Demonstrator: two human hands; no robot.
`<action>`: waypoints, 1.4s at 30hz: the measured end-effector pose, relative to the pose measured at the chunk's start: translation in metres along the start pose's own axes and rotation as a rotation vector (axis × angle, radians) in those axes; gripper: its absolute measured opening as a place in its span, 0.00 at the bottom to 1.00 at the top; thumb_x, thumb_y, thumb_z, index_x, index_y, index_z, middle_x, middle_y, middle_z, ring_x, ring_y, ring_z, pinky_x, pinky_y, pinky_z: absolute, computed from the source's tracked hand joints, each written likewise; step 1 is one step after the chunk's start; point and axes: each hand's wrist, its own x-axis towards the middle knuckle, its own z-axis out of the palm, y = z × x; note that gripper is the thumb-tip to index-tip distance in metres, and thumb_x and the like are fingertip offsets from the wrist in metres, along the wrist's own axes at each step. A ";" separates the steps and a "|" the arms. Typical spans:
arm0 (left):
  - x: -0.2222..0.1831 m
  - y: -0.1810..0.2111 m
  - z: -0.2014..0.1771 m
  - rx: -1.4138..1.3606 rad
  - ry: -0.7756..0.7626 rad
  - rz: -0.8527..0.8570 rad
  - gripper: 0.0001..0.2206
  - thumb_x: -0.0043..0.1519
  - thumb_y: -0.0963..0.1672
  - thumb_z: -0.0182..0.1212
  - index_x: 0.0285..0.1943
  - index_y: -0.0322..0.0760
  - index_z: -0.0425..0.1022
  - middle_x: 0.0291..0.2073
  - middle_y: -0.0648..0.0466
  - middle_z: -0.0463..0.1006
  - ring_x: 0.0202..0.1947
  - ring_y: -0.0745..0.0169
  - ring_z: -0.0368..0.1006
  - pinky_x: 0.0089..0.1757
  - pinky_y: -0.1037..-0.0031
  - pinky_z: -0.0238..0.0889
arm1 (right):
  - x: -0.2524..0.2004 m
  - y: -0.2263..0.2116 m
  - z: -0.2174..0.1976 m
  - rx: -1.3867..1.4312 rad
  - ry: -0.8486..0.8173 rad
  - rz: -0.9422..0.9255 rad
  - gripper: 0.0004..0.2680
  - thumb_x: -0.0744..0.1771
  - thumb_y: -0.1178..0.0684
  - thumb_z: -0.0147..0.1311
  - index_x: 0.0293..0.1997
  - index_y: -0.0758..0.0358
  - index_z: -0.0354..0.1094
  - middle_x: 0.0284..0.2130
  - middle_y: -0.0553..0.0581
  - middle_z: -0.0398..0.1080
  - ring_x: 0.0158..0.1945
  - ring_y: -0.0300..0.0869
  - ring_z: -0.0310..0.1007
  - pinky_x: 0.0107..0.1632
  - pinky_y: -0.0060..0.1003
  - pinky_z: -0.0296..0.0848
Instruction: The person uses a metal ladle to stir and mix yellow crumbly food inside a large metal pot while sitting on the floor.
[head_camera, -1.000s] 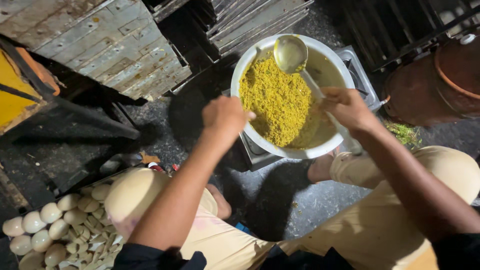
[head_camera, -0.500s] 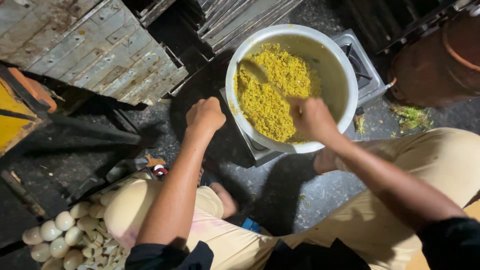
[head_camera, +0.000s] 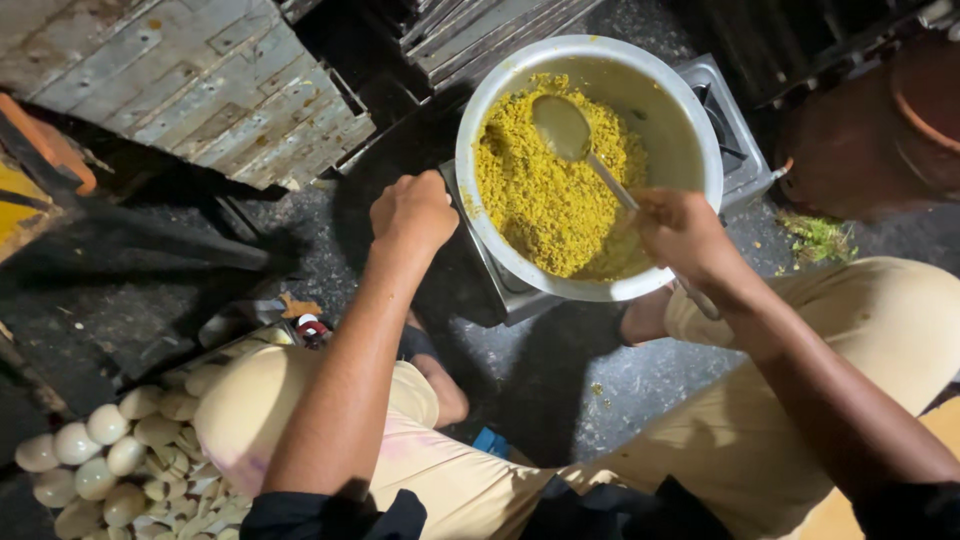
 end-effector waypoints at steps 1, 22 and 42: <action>-0.001 0.002 -0.003 -0.007 0.006 0.015 0.11 0.60 0.46 0.63 0.48 0.42 0.82 0.48 0.41 0.81 0.52 0.39 0.76 0.52 0.54 0.70 | 0.005 -0.010 0.002 -0.009 -0.007 -0.003 0.14 0.68 0.61 0.50 0.62 0.70 0.71 0.34 0.66 0.75 0.26 0.37 0.66 0.28 0.36 0.64; 0.013 0.027 -0.002 -0.059 -0.021 0.075 0.11 0.60 0.41 0.59 0.49 0.41 0.82 0.48 0.44 0.81 0.51 0.44 0.78 0.49 0.57 0.72 | 0.014 -0.091 0.029 -0.123 -0.187 0.373 0.13 0.70 0.56 0.46 0.58 0.69 0.74 0.28 0.60 0.68 0.26 0.40 0.63 0.27 0.37 0.64; 0.007 0.022 -0.005 -0.081 0.027 0.104 0.11 0.61 0.41 0.57 0.49 0.41 0.82 0.47 0.44 0.82 0.50 0.42 0.78 0.49 0.56 0.71 | 0.043 -0.092 -0.007 -0.434 -0.232 0.092 0.10 0.70 0.59 0.48 0.53 0.71 0.76 0.23 0.65 0.73 0.18 0.44 0.68 0.18 0.39 0.68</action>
